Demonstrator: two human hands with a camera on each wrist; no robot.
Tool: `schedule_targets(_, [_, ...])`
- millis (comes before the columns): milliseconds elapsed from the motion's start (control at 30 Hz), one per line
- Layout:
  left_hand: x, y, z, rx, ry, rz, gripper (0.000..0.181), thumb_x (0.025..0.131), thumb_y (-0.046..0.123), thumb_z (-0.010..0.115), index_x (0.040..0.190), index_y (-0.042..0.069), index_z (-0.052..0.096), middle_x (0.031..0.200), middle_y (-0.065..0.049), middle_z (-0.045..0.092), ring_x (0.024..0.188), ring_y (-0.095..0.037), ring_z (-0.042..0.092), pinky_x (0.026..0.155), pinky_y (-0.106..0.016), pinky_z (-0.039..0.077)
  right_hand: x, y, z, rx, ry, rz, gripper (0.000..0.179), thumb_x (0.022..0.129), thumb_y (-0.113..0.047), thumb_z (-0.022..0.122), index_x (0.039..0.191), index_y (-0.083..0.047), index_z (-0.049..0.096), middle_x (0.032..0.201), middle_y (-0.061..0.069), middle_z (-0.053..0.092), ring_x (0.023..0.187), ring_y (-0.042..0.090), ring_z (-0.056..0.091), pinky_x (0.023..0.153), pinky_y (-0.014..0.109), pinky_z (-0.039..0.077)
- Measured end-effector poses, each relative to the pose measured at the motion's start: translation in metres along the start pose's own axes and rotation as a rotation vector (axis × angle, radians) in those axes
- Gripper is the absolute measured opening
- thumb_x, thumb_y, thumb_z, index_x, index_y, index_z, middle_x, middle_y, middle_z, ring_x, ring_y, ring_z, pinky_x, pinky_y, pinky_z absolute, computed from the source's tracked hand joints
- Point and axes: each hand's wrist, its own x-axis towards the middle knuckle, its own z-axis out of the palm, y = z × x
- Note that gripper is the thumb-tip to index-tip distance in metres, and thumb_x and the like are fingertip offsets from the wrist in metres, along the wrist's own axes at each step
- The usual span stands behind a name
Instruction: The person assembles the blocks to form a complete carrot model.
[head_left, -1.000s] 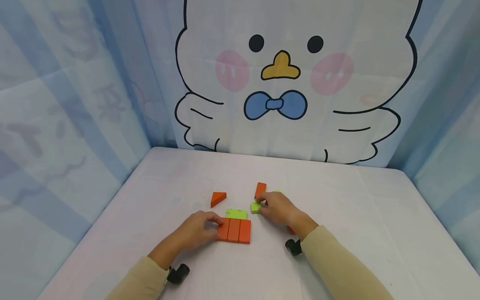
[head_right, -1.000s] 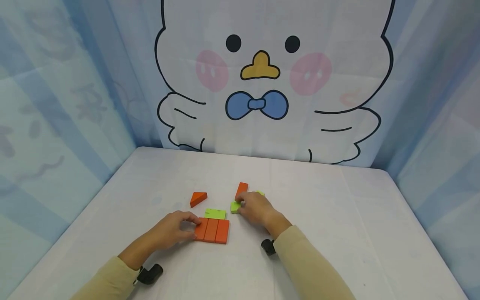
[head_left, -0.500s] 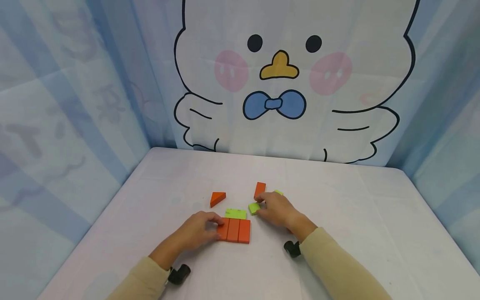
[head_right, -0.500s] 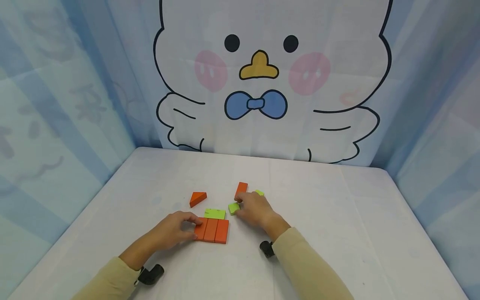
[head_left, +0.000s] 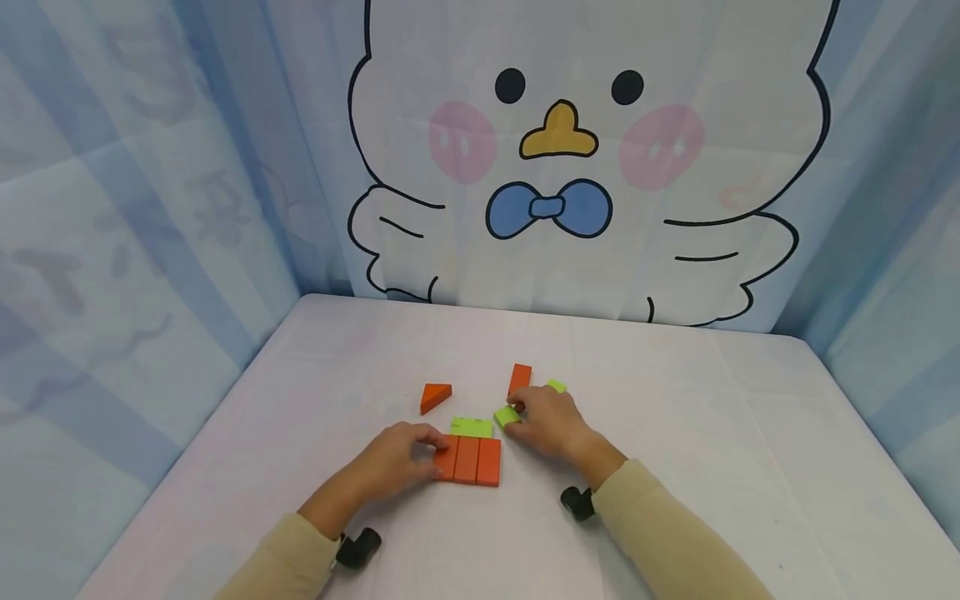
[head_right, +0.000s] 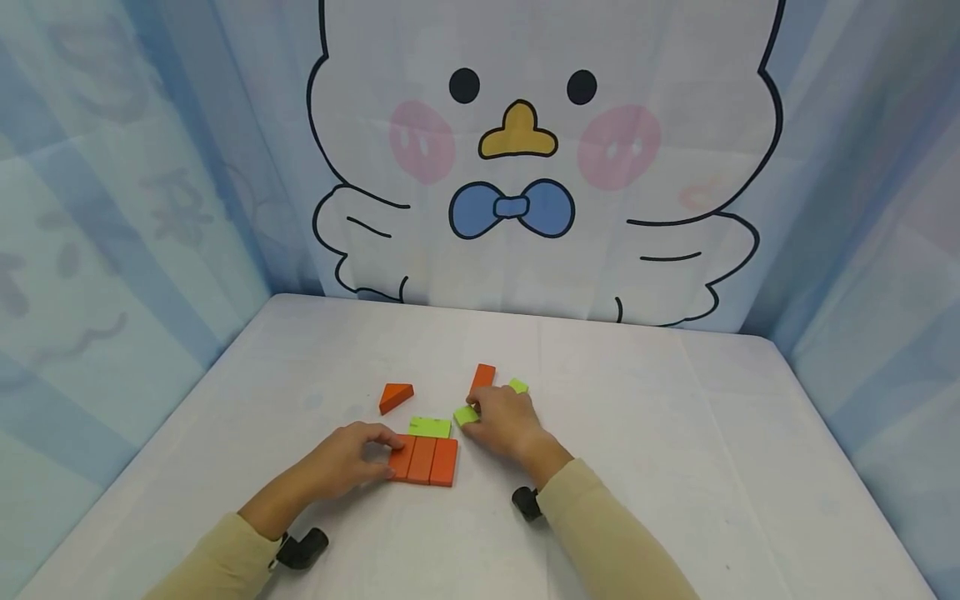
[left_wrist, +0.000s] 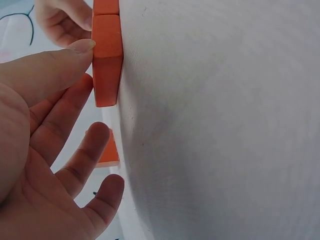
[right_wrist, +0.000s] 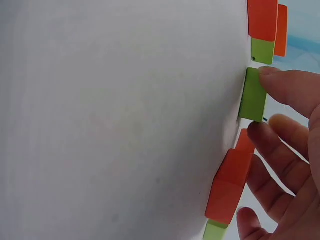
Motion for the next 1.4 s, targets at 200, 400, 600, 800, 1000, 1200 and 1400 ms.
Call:
schedule_targets(200, [-0.001, 0.001, -0.001, -0.002, 0.0, 0.03, 0.03, 0.085, 0.014, 0.081, 0.113, 0.015, 0.07, 0.115, 0.002, 0.066, 0.119, -0.027, 0.056, 0.102, -0.05, 0.044, 0.001, -0.006, 0.0, 0.002, -0.014, 0.005, 0.037, 0.09, -0.024, 0.074, 0.122, -0.005, 0.067, 0.108, 0.003, 0.069, 0.102, 0.022, 0.061, 0.097, 0.048, 0.046])
schedule_targets(400, [0.0, 0.0, 0.0, -0.004, 0.0, 0.031, 0.03, 0.086, 0.014, 0.081, 0.113, 0.015, 0.07, 0.115, 0.002, 0.066, 0.118, -0.026, 0.056, 0.102, -0.048, 0.045, 0.002, -0.008, 0.0, 0.016, -0.026, 0.013, 0.037, 0.09, -0.024, 0.074, 0.121, -0.006, 0.067, 0.108, 0.003, 0.069, 0.104, 0.023, 0.061, 0.098, 0.05, 0.045])
schedule_targets(600, [0.0, 0.001, -0.001, -0.007, 0.001, 0.025, 0.031, 0.085, 0.016, 0.082, 0.113, 0.016, 0.07, 0.115, 0.002, 0.066, 0.118, -0.026, 0.057, 0.102, -0.049, 0.044, 0.003, -0.009, 0.0, 0.013, -0.023, 0.013, 0.036, 0.091, -0.025, 0.074, 0.12, -0.006, 0.068, 0.107, 0.002, 0.069, 0.103, 0.023, 0.061, 0.097, 0.049, 0.045])
schedule_targets(800, [0.001, 0.001, 0.0, 0.001, 0.004, 0.024, 0.031, 0.084, 0.016, 0.082, 0.113, 0.016, 0.07, 0.114, 0.003, 0.066, 0.118, -0.026, 0.057, 0.102, -0.048, 0.045, 0.003, -0.011, -0.001, 0.004, -0.028, 0.024, 0.035, 0.091, -0.025, 0.073, 0.12, -0.006, 0.067, 0.107, 0.002, 0.069, 0.102, 0.023, 0.06, 0.097, 0.049, 0.045])
schedule_targets(1000, [0.0, 0.001, -0.001, 0.001, 0.004, 0.015, 0.031, 0.084, 0.016, 0.083, 0.113, 0.016, 0.071, 0.115, 0.002, 0.066, 0.118, -0.027, 0.057, 0.101, -0.049, 0.045, 0.002, -0.012, 0.0, 0.011, -0.028, 0.027, 0.036, 0.091, -0.025, 0.073, 0.121, -0.005, 0.067, 0.109, 0.003, 0.069, 0.105, 0.024, 0.061, 0.097, 0.049, 0.045])
schedule_targets(1200, [0.0, 0.001, 0.0, -0.011, 0.001, 0.01, 0.031, 0.084, 0.015, 0.082, 0.113, 0.016, 0.071, 0.115, 0.002, 0.066, 0.118, -0.027, 0.056, 0.102, -0.049, 0.045, -0.002, 0.0, -0.005, 0.052, 0.001, 0.079, 0.04, 0.091, -0.03, 0.072, 0.124, -0.007, 0.067, 0.116, 0.005, 0.068, 0.11, 0.026, 0.06, 0.098, 0.049, 0.044])
schedule_targets(1400, [-0.002, 0.001, -0.001, -0.01, 0.001, 0.01, 0.032, 0.083, 0.015, 0.083, 0.113, 0.015, 0.071, 0.115, 0.003, 0.066, 0.118, -0.027, 0.056, 0.102, -0.049, 0.044, -0.004, 0.023, -0.021, 0.091, 0.059, 0.181, 0.041, 0.094, -0.027, 0.068, 0.13, -0.006, 0.064, 0.126, 0.011, 0.063, 0.112, 0.032, 0.056, 0.099, 0.052, 0.046])
